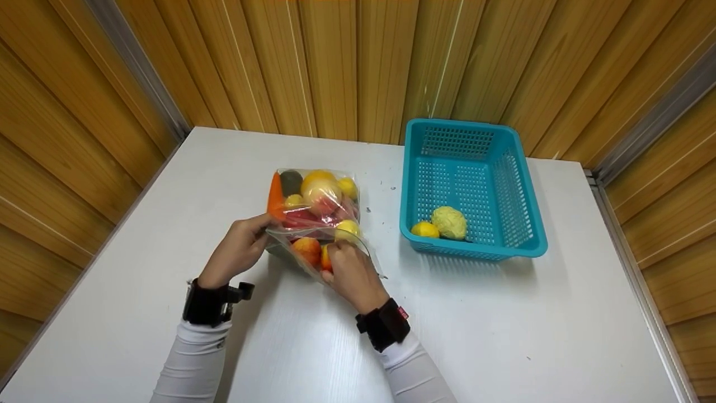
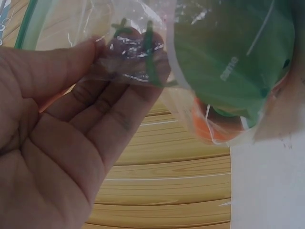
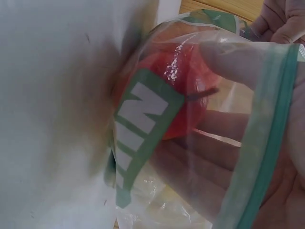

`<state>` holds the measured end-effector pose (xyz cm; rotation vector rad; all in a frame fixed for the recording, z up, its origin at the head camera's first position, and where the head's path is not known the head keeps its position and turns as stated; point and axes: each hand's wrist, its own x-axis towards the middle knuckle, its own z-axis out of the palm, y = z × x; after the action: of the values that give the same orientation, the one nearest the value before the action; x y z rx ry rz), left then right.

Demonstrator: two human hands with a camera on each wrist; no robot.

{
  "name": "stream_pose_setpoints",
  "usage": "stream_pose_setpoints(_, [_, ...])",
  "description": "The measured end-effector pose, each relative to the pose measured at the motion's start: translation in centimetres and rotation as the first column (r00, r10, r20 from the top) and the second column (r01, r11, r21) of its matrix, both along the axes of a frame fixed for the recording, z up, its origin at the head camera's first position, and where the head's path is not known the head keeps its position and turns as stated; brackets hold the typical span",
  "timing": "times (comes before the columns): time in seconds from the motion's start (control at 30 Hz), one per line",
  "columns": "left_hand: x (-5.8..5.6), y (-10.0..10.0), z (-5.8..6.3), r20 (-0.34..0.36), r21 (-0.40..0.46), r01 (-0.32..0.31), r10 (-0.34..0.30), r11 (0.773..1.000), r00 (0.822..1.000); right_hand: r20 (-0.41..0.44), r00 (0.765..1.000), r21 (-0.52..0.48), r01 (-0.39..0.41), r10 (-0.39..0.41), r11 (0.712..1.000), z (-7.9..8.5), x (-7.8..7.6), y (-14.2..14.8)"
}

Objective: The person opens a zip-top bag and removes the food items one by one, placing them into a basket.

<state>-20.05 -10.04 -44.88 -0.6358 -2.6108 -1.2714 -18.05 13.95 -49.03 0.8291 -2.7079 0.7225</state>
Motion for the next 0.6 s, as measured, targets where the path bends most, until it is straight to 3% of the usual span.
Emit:
stream_pose_setpoints(0.33, [-0.07, 0.06, -0.19, 0.016, -0.012, 0.005, -0.005, 1.000, 1.000, 0.069, 0.997, -0.019, 0.034, -0.033, 0.999, -1.02, -0.24, -0.32])
stream_pose_setpoints(0.6, [-0.07, 0.02, -0.15, 0.003, -0.010, 0.011, -0.011, 1.000, 1.000, 0.103, 0.994, -0.037, 0.034, -0.030, 0.999, -0.75, -0.29, -0.19])
